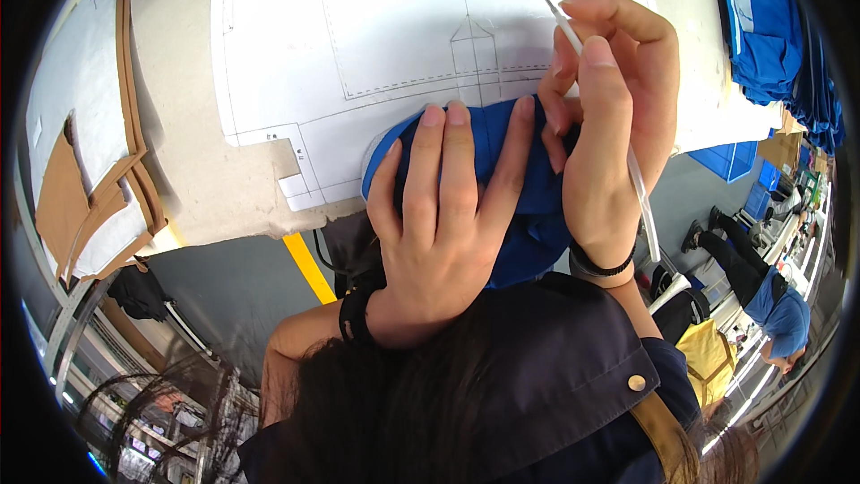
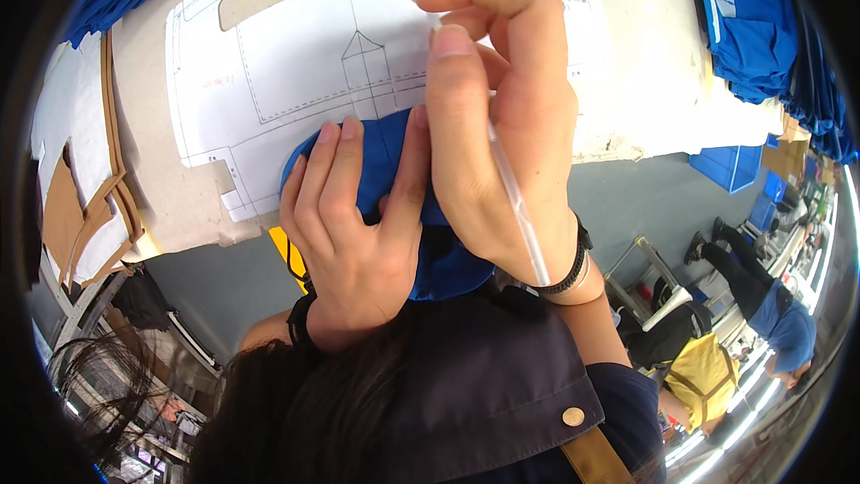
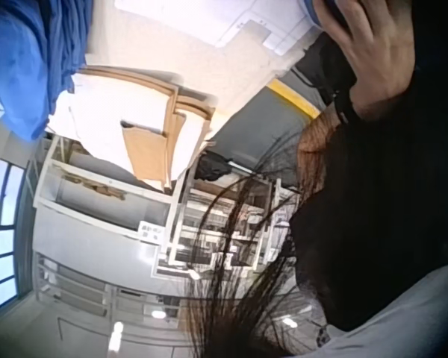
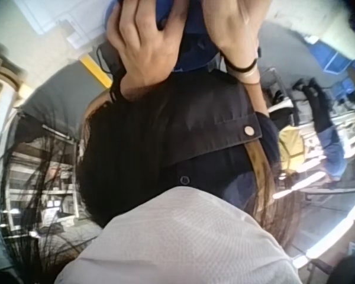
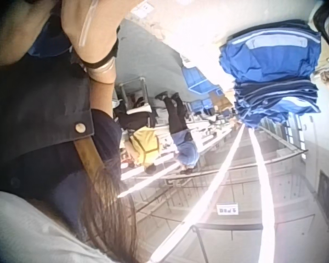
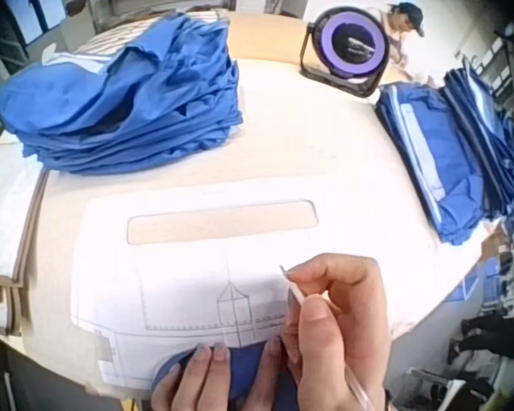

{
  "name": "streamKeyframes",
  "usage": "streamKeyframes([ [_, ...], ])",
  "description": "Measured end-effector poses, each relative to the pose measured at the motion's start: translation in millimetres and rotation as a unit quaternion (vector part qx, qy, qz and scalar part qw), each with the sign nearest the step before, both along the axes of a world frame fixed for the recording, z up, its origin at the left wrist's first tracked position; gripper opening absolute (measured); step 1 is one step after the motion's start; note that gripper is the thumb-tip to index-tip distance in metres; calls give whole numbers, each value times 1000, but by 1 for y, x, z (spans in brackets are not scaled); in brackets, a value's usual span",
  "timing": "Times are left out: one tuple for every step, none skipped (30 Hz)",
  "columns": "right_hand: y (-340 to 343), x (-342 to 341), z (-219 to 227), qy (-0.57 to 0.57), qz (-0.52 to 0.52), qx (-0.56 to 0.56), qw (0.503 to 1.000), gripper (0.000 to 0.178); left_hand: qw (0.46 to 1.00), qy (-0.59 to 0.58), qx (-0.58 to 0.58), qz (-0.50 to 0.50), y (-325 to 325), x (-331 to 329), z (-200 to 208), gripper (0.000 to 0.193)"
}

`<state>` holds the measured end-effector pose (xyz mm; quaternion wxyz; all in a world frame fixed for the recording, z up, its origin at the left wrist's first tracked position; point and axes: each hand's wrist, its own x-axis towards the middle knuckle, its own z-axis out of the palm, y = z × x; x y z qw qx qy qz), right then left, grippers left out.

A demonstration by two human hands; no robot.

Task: Tracing pattern lines onto blue garment pieces using a plastic stencil and a marking pen on a workshop table.

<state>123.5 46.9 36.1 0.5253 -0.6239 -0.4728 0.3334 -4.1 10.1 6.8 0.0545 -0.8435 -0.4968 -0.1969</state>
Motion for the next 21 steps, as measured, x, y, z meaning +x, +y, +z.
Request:
streamKeyframes([
  [-1,0,0,12,-11,-10,1000,25,1000,6,-3,0,0,0,1,33],
  [-1,0,1,23,-24,-21,999,24,1000,6,-4,1,0,1,1,33],
  [-1,1,1,24,-21,-16,999,24,1000,5,-3,4,0,2,2,32],
  [-1,1,1,24,-21,-17,999,24,1000,4,-2,8,0,3,2,32],
  [0,1,2,26,-24,-18,999,23,1000,5,-2,8,0,3,2,32],
  [1,0,2,29,-27,-20,999,22,1000,2,-1,6,0,3,2,31],
  [2,-3,4,29,-26,-21,999,22,1000,0,0,4,0,3,1,30],
  [4,-6,7,30,-27,-27,999,21,1000,0,-1,4,1,2,0,30],
  [5,-8,9,31,-28,-33,999,20,1000,-10,1,2,1,2,-2,30],
  [5,-7,10,31,-28,-35,999,20,1000,-19,4,0,1,2,-3,29],
  [5,-4,11,9,11,-7,1000,23,1000,-19,2,1,1,2,-3,29],
  [4,-1,11,-13,51,21,998,29,1000,-19,3,-3,1,2,-3,28],
  [4,2,10,-28,68,43,996,41,1000,-19,4,-6,2,2,-3,27],
  [5,0,9,-28,69,42,996,41,1000,-19,3,-5,2,2,-3,27],
  [7,-4,8,-2,58,38,998,45,999,-39,-3,-16,2,3,-3,24],
  [8,-7,7,24,47,33,998,49,998,-58,-9,-27,1,3,-3,21],
  [10,-10,7,16,18,-3,1000,47,998,-58,-10,-27,1,2,-3,21],
  [10,-10,6,16,18,-4,1000,47,997,-65,-15,-26,1,2,-3,21],
  [9,-11,4,8,0,-6,1000,44,997,-71,-19,-26,1,2,-3,21],
  [9,-11,3,1,-17,-9,1000,42,997,-71,-20,-25,1,2,-4,21],
  [8,-8,4,21,-7,-17,1000,38,997,-71,-14,-6,0,2,-5,29],
])
